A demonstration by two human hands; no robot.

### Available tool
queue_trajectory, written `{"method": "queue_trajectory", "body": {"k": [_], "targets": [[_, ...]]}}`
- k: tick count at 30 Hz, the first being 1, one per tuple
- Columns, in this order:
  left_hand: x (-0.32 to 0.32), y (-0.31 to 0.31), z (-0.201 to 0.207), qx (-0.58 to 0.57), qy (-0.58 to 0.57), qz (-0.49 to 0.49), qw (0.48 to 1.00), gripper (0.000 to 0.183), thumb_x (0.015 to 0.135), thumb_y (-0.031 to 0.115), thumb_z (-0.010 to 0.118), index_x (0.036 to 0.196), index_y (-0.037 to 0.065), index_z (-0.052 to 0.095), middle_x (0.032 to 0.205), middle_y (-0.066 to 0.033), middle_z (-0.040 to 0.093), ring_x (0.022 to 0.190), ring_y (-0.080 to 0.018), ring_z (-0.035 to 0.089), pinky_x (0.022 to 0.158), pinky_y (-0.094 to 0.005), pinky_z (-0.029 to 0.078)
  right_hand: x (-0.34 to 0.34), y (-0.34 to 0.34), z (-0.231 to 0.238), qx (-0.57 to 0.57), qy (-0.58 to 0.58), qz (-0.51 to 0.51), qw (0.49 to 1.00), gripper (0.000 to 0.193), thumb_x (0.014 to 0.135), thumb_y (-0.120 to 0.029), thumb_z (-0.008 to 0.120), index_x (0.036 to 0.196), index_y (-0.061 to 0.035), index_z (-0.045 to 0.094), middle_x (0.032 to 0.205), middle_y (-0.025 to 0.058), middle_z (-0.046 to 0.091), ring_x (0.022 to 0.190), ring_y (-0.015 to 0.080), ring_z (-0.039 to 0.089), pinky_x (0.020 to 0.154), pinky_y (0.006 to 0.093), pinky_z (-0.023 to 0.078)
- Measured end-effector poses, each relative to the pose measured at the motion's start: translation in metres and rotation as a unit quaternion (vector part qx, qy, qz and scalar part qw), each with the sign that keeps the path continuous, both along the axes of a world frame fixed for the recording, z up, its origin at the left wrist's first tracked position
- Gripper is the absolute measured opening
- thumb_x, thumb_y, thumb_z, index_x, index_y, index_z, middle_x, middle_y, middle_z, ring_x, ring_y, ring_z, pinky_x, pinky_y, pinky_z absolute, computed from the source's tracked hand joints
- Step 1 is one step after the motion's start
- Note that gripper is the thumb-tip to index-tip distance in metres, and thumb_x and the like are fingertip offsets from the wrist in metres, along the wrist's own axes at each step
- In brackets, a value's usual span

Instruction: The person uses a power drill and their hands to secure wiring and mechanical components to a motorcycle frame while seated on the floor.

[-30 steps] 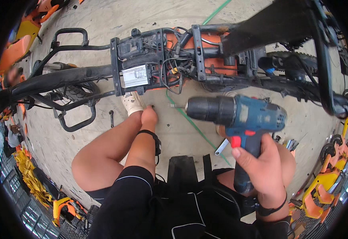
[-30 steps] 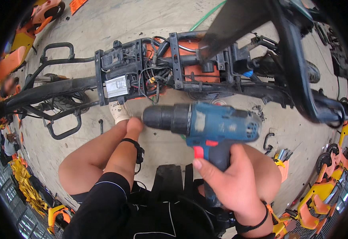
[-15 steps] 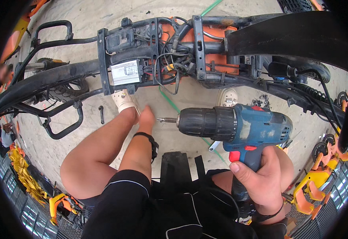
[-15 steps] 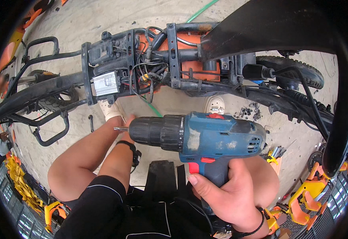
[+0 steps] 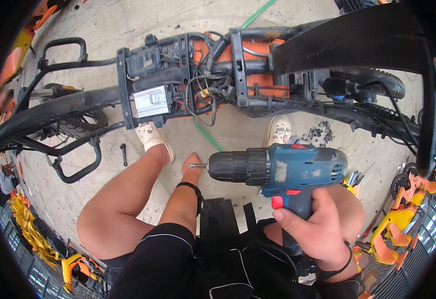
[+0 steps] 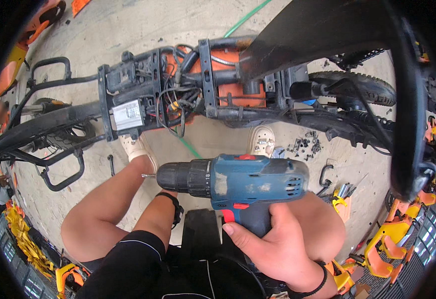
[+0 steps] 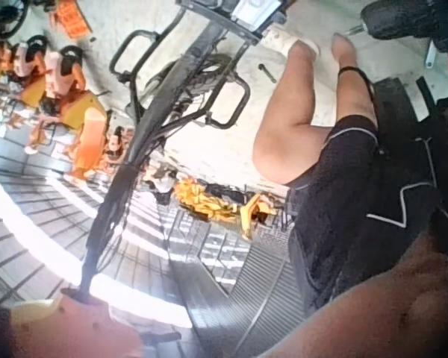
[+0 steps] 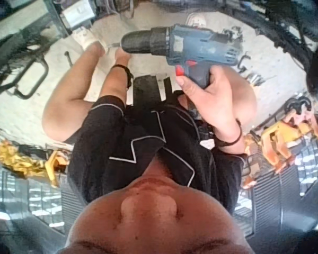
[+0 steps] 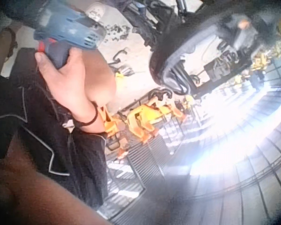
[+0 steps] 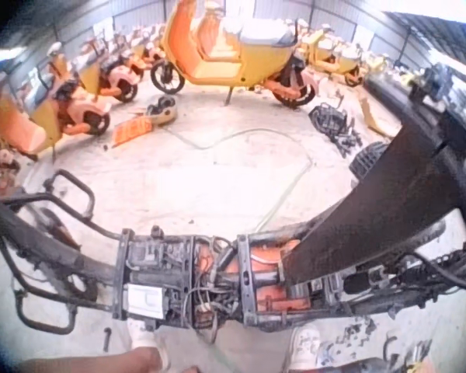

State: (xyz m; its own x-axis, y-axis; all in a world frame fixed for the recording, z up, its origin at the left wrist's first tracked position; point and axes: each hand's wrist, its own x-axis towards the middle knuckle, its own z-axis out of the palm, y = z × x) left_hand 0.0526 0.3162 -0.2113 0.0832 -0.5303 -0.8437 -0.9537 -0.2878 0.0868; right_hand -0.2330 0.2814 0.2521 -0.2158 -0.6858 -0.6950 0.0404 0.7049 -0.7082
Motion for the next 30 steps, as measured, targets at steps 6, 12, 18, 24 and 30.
{"method": "queue_trajectory", "body": {"k": [6,12,18,24,30], "targets": [[0.002,-0.013,-0.004,0.043,0.127,-0.082,0.988,0.036,0.088,0.027,0.059,0.110,-0.001,0.064,0.096,-0.0228,0.071,0.086,-0.0333,0.071,0.077,-0.0443,0.056,0.006,-0.005,0.002,-0.012,0.089,0.067,0.994,0.045,0.084,-0.022,0.081,0.114,0.0026,0.059,0.100,0.0113,0.068,0.090,0.0182,0.064,0.082,0.0334,0.052],[-0.046,-0.077,0.099,0.078,0.306,0.058,0.947,0.033,0.091,0.032,0.061,0.101,0.001,0.065,0.079,-0.0102,0.067,0.062,-0.0207,0.062,0.058,-0.0359,0.050,0.022,-0.011,-0.006,-0.146,0.104,0.052,0.982,0.046,0.083,-0.026,0.081,0.112,0.0036,0.060,0.096,0.0145,0.070,0.085,0.0213,0.068,0.078,0.0349,0.054],[-0.093,-0.081,0.243,0.297,0.497,0.177,0.796,0.028,0.100,0.036,0.057,0.103,0.008,0.061,0.081,-0.0025,0.059,0.062,-0.0126,0.050,0.060,-0.0291,0.044,0.037,-0.002,0.015,-0.361,0.061,0.022,0.930,0.042,0.083,-0.016,0.082,0.117,-0.0014,0.062,0.106,0.0067,0.068,0.097,0.0143,0.063,0.089,0.0323,0.051],[-0.055,-0.108,0.376,0.212,0.663,0.235,0.678,0.025,0.099,0.027,0.055,0.111,0.006,0.061,0.092,-0.0053,0.064,0.069,-0.0132,0.057,0.063,-0.0281,0.046,0.033,0.014,0.023,-0.400,-0.150,-0.021,0.904,0.031,0.084,-0.009,0.077,0.113,-0.0047,0.067,0.104,0.0037,0.070,0.095,0.0152,0.065,0.086,0.0307,0.052],[-0.071,-0.157,0.477,0.032,0.733,0.215,0.644,0.021,0.097,0.015,0.055,0.113,0.004,0.060,0.096,-0.0086,0.065,0.070,-0.0123,0.057,0.062,-0.0240,0.047,0.010,0.014,0.024,-0.414,-0.263,-0.169,0.855,0.040,0.083,-0.003,0.074,0.121,-0.0056,0.064,0.109,0.0062,0.069,0.096,0.0171,0.065,0.088,0.0315,0.051]]}}
